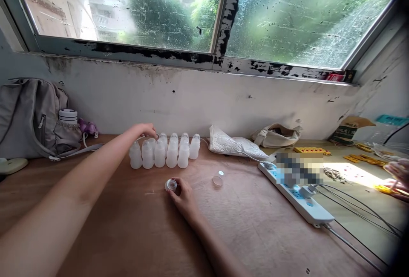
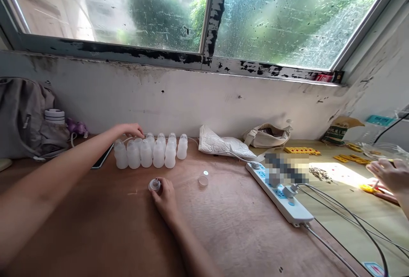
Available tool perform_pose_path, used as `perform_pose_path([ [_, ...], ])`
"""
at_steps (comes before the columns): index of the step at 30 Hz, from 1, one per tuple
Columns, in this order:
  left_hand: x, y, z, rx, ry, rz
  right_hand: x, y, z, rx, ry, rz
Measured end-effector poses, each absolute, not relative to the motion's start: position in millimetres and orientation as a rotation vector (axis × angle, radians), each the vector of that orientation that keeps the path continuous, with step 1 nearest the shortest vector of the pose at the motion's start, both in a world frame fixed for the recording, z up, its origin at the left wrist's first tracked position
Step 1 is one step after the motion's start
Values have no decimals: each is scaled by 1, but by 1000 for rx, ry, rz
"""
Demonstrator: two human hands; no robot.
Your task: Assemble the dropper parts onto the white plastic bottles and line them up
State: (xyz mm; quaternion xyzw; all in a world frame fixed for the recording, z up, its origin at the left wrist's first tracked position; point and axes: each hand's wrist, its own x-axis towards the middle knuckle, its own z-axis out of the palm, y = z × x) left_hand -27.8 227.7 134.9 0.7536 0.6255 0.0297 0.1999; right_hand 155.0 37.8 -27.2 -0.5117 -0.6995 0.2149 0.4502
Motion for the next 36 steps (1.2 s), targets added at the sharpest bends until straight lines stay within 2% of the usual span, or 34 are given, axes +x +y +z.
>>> perform_pose_path([
  [20, -27, 230, 123, 2096, 1886, -187, 156, 37, -24, -1306, -1692, 567],
  [36, -24, 229, 114, 2215, 1902, -162, 156, 37, -27, -1272, -1693, 554],
])
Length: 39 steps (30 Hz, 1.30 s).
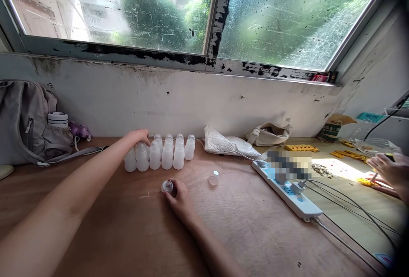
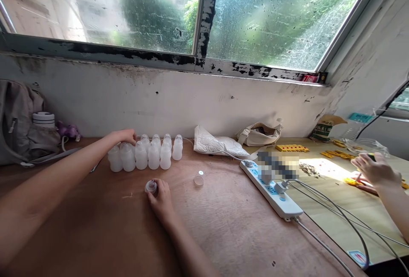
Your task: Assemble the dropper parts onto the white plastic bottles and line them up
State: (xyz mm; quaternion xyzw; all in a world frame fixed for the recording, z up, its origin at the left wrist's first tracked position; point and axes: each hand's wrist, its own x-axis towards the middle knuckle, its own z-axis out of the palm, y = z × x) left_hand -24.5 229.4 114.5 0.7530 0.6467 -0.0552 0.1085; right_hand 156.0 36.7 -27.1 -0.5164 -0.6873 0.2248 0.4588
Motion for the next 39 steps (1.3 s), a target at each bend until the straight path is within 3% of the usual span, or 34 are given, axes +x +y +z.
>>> perform_pose_path([
  [5, -31, 232, 120, 2257, 1925, -43, 156, 37, -26, -1287, -1692, 551],
  [11, -38, 222, 164, 2394, 2046, 366, 156, 35, -25, -1293, -1693, 555],
  [14, -41, 204, 191, 2437, 2139, 759, 157, 35, -25, -1291, -1673, 562],
  [15, -42, 195, 199, 2442, 2119, 1081, 157, 35, -25, -1286, -1660, 569],
  [17, -41, 174, 208, 2441, 1947, 1576, 157, 36, -25, -1269, -1617, 606],
  [19, -38, 149, 208, 2449, 1753, 1799, 157, 37, -26, -1238, -1534, 692],
  [23, -26, 94, 174, 2603, 1423, 1762, 160, 43, -29, -1170, -1303, 882],
  [28, -9, 46, 89, 2605, 1296, 1382, 167, 49, -35, -1111, -1101, 962],
  [31, -2, 34, 47, 2480, 1282, 1364, 169, 49, -34, -1055, -1019, 1038],
  [39, 9, 30, 5, 2073, 1273, 1492, 169, 44, -28, -995, -946, 1186],
])
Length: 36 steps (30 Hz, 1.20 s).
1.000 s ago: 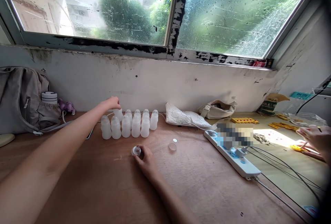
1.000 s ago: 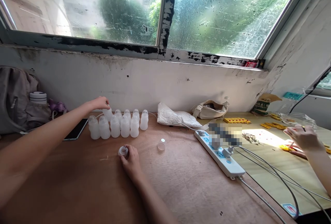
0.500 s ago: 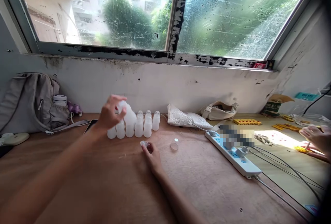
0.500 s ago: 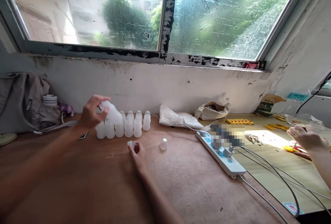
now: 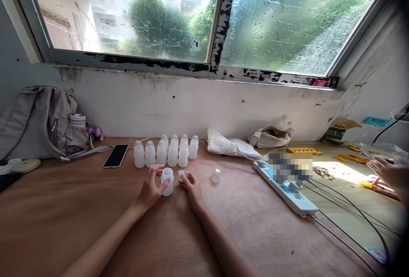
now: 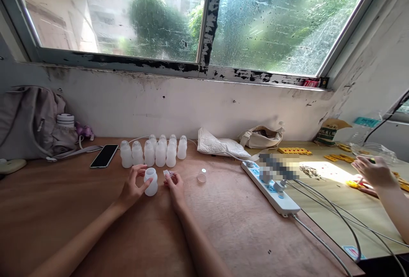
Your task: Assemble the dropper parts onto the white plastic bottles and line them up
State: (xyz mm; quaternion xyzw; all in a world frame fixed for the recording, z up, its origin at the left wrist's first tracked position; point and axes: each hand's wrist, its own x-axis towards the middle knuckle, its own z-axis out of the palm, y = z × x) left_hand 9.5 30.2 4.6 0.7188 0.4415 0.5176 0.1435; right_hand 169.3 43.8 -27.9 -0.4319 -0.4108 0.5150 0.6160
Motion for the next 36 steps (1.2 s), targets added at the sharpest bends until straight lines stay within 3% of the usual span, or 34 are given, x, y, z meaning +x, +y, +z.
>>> perform_pose_path([
  [8, 18, 27, -21, 1626, 1279, 1322, 168, 40, -22, -940, -988, 1202],
  [22, 0, 19, -7, 2034, 1366, 1225, 171, 38, -17, -813, -1049, 1298],
  [36, -3, 13, -1, 2009, 1309, 1235, 174, 34, -11, -841, -1151, 1342],
])
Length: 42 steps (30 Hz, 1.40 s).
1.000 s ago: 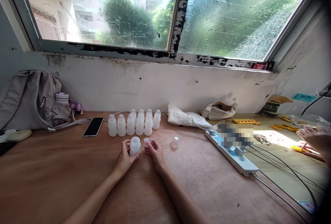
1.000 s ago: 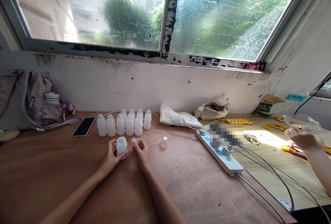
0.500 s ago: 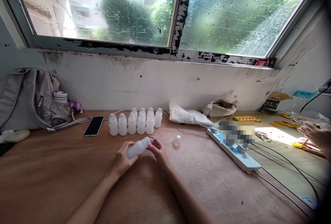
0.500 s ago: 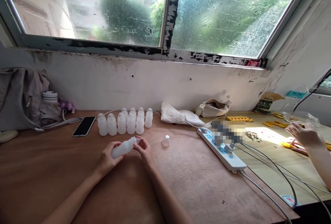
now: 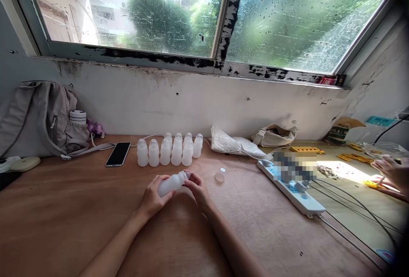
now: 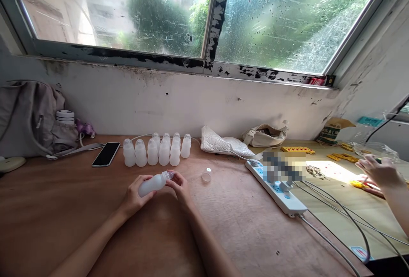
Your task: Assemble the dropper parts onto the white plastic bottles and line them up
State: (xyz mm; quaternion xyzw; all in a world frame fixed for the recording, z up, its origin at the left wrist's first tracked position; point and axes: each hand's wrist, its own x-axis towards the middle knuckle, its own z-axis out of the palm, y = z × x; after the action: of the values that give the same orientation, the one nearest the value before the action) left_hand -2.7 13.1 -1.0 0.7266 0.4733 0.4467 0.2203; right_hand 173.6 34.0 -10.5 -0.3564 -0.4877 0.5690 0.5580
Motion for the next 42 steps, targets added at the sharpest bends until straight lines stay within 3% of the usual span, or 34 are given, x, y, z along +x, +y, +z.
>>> perform_pose_path([
  [12, -6, 16, 3, 1448, 1070, 914, 178, 26, 3, -782, -1236, 1473],
  [24, -4, 13, -10, 2380, 1089, 1214, 182, 36, -12, -1257, -1399, 1319],
  [42, -3, 14, -5, 2144, 1192, 1275, 195, 32, 1, -1075, -1439, 1472],
])
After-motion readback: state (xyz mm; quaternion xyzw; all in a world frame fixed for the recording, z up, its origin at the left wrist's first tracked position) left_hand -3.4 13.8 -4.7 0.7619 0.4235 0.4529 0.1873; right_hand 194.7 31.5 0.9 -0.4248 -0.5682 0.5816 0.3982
